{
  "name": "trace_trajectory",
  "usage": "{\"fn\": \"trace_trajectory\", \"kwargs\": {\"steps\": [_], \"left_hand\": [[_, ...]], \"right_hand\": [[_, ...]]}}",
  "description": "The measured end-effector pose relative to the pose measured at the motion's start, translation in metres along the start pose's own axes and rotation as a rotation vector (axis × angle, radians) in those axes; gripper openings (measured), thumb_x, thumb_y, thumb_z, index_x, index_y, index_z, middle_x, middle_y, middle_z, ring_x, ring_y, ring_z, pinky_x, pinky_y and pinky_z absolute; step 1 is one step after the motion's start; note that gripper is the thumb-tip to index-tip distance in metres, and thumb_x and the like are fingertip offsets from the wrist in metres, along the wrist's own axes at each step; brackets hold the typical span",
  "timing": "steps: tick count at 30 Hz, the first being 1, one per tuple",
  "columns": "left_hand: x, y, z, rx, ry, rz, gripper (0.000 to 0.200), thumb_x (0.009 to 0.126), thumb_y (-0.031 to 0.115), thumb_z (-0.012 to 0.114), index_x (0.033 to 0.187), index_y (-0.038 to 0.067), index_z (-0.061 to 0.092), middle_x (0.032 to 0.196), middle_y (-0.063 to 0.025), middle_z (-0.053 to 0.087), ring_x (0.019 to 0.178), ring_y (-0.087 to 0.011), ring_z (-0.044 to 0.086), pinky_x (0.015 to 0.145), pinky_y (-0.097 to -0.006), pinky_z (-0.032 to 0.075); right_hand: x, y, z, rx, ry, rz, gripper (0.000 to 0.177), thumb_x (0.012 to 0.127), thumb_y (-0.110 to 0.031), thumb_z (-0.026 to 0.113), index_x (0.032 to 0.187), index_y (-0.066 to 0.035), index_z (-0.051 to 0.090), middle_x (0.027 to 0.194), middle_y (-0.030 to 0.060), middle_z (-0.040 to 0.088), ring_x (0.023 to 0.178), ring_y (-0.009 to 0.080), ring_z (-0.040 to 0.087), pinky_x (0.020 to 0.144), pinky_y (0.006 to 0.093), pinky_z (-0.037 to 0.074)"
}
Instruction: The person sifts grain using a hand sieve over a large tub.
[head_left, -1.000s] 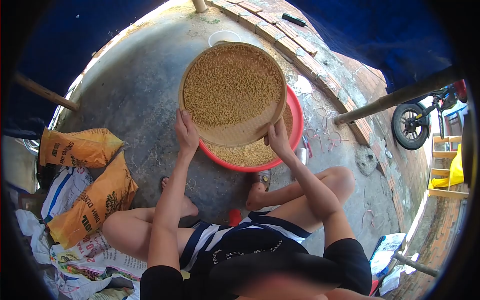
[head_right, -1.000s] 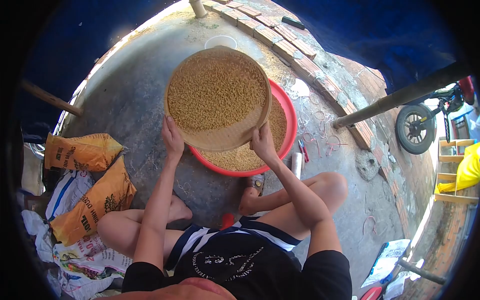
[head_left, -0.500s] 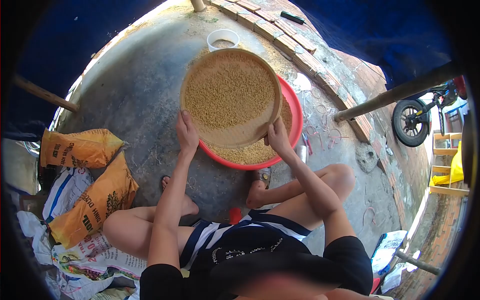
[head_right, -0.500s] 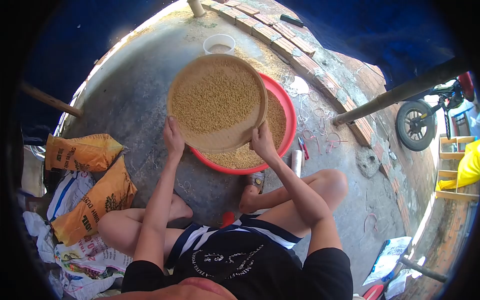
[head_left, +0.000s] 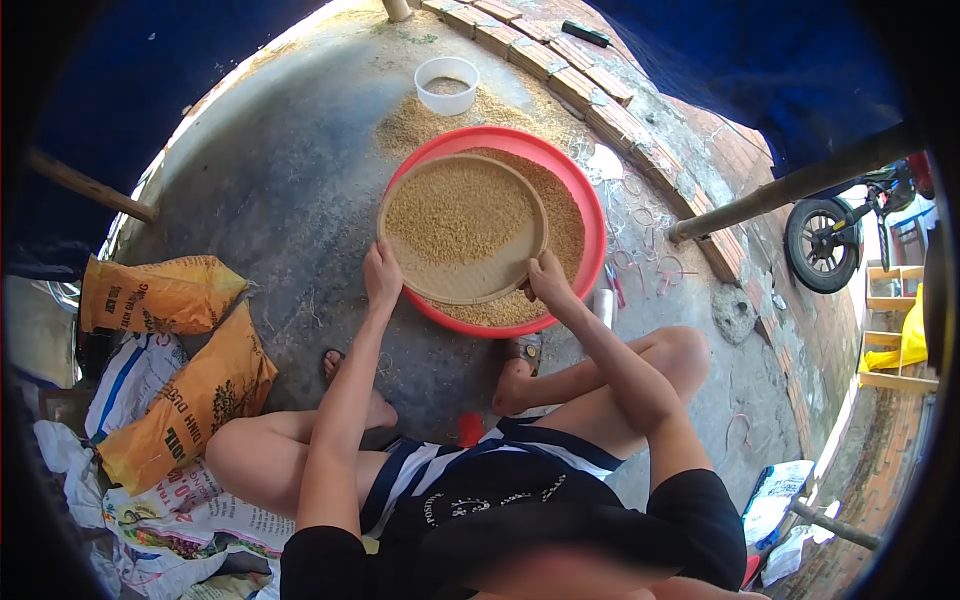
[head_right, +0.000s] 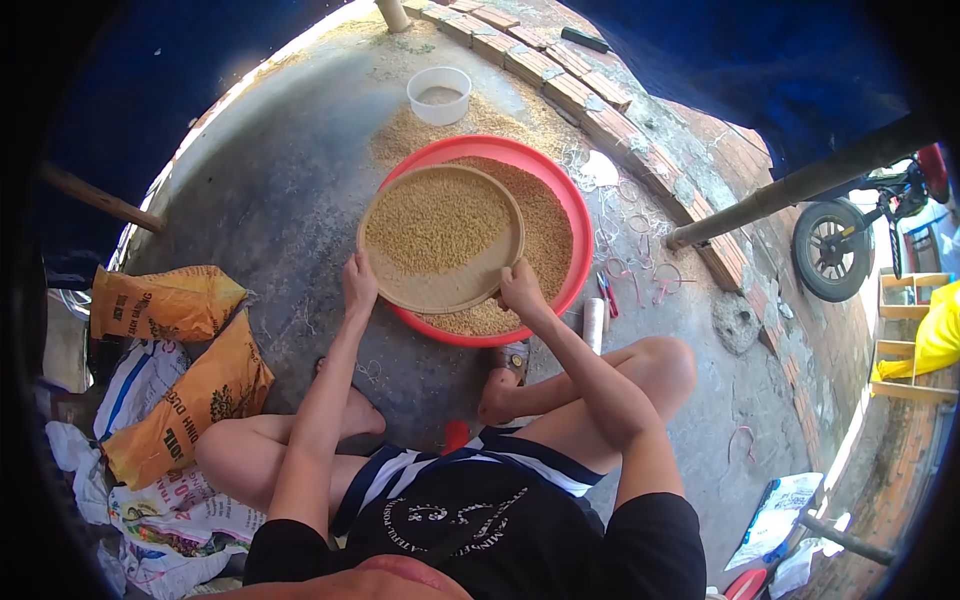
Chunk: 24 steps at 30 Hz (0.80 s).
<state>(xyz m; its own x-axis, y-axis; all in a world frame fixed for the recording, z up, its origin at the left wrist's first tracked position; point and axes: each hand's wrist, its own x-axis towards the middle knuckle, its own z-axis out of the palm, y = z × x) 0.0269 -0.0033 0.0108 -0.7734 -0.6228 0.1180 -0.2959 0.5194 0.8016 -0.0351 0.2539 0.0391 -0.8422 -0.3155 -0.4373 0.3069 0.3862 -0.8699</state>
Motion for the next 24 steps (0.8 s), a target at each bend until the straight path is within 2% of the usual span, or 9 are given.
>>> {"fn": "trace_trajectory", "kwargs": {"steps": [2,3,7,10,12,16,19,21,24], "left_hand": [[-0.003,0.057,-0.030,-0.202,0.069,0.106,0.039,0.088,0.027,0.030,0.086,-0.007,0.050,0.078,-0.0255,0.054,0.075,-0.0399,0.052,0.065,-0.0428,0.038],[-0.004,0.071,-0.036,-0.403,0.133,0.209,0.038,0.088,0.026,0.030,0.086,-0.007,0.049,0.078,-0.0243,0.054,0.073,-0.0390,0.052,0.064,-0.0420,0.038],[0.006,0.049,-0.030,-0.336,0.201,0.308,0.037,0.088,0.027,0.030,0.090,-0.006,0.047,0.079,-0.0221,0.054,0.070,-0.0370,0.052,0.064,-0.0406,0.038],[0.005,0.000,0.003,-0.132,0.061,0.116,0.040,0.088,0.029,0.031,0.091,-0.006,0.049,0.080,-0.0236,0.055,0.075,-0.0374,0.053,0.066,-0.0405,0.038],[-0.001,-0.023,0.020,-0.091,-0.096,-0.183,0.043,0.087,0.031,0.031,0.090,-0.007,0.052,0.083,-0.0258,0.055,0.081,-0.0383,0.053,0.068,-0.0405,0.039],[-0.006,-0.026,0.018,-0.098,-0.192,-0.268,0.046,0.086,0.033,0.031,0.087,-0.008,0.054,0.085,-0.0272,0.055,0.086,-0.0383,0.053,0.069,-0.0405,0.039],[-0.002,0.026,-0.012,-0.031,-0.018,-0.058,0.044,0.087,0.030,0.031,0.087,-0.008,0.052,0.080,-0.0253,0.055,0.079,-0.0378,0.054,0.065,-0.0413,0.039],[-0.001,0.065,-0.034,-0.282,0.192,0.215,0.040,0.088,0.027,0.030,0.086,-0.008,0.049,0.074,-0.0233,0.054,0.071,-0.0386,0.052,0.061,-0.0424,0.036],[0.002,0.073,-0.039,-0.387,0.169,0.281,0.037,0.089,0.024,0.029,0.086,-0.008,0.047,0.070,-0.0222,0.052,0.066,-0.0398,0.049,0.058,-0.0427,0.034]], "right_hand": [[-0.008,-0.020,-0.003,0.086,0.127,-0.332,0.018,0.082,-0.008,0.033,0.093,0.005,0.038,0.056,0.0099,0.048,0.037,0.0145,0.045,0.034,0.0264,0.038],[-0.018,-0.035,-0.004,0.065,0.147,-0.369,0.022,0.082,-0.007,0.033,0.102,0.001,0.032,0.059,0.0099,0.048,0.038,0.0139,0.046,0.035,0.0260,0.038],[-0.012,-0.031,-0.003,0.066,0.150,-0.432,0.023,0.083,-0.008,0.033,0.104,0.002,0.031,0.060,0.0101,0.048,0.039,0.0139,0.046,0.035,0.0260,0.039],[0.007,-0.003,0.000,0.088,0.112,-0.295,0.021,0.082,-0.009,0.033,0.097,0.005,0.038,0.057,0.0100,0.048,0.038,0.0142,0.046,0.034,0.0269,0.039],[0.008,0.005,-0.004,-0.025,0.002,0.006,0.018,0.084,-0.010,0.031,0.081,0.002,0.044,0.051,0.0073,0.047,0.035,0.0133,0.043,0.032,0.0257,0.034],[0.004,0.008,-0.006,0.026,-0.035,0.111,0.023,0.083,-0.012,0.032,0.070,0.001,0.046,0.047,0.0070,0.046,0.034,0.0135,0.043,0.032,0.0264,0.034],[-0.003,-0.013,-0.007,0.034,-0.026,-0.055,0.018,0.084,-0.011,0.032,0.079,0.002,0.044,0.051,0.0067,0.047,0.035,0.0128,0.043,0.033,0.0253,0.034],[-0.020,-0.038,-0.006,0.092,0.201,-0.413,0.021,0.082,-0.010,0.034,0.096,0.005,0.039,0.056,0.0090,0.048,0.037,0.0141,0.045,0.033,0.0265,0.037],[-0.013,-0.035,-0.007,0.115,0.172,-0.461,0.024,0.083,-0.009,0.034,0.103,0.002,0.032,0.058,0.0089,0.048,0.037,0.0141,0.045,0.033,0.0260,0.037]]}}
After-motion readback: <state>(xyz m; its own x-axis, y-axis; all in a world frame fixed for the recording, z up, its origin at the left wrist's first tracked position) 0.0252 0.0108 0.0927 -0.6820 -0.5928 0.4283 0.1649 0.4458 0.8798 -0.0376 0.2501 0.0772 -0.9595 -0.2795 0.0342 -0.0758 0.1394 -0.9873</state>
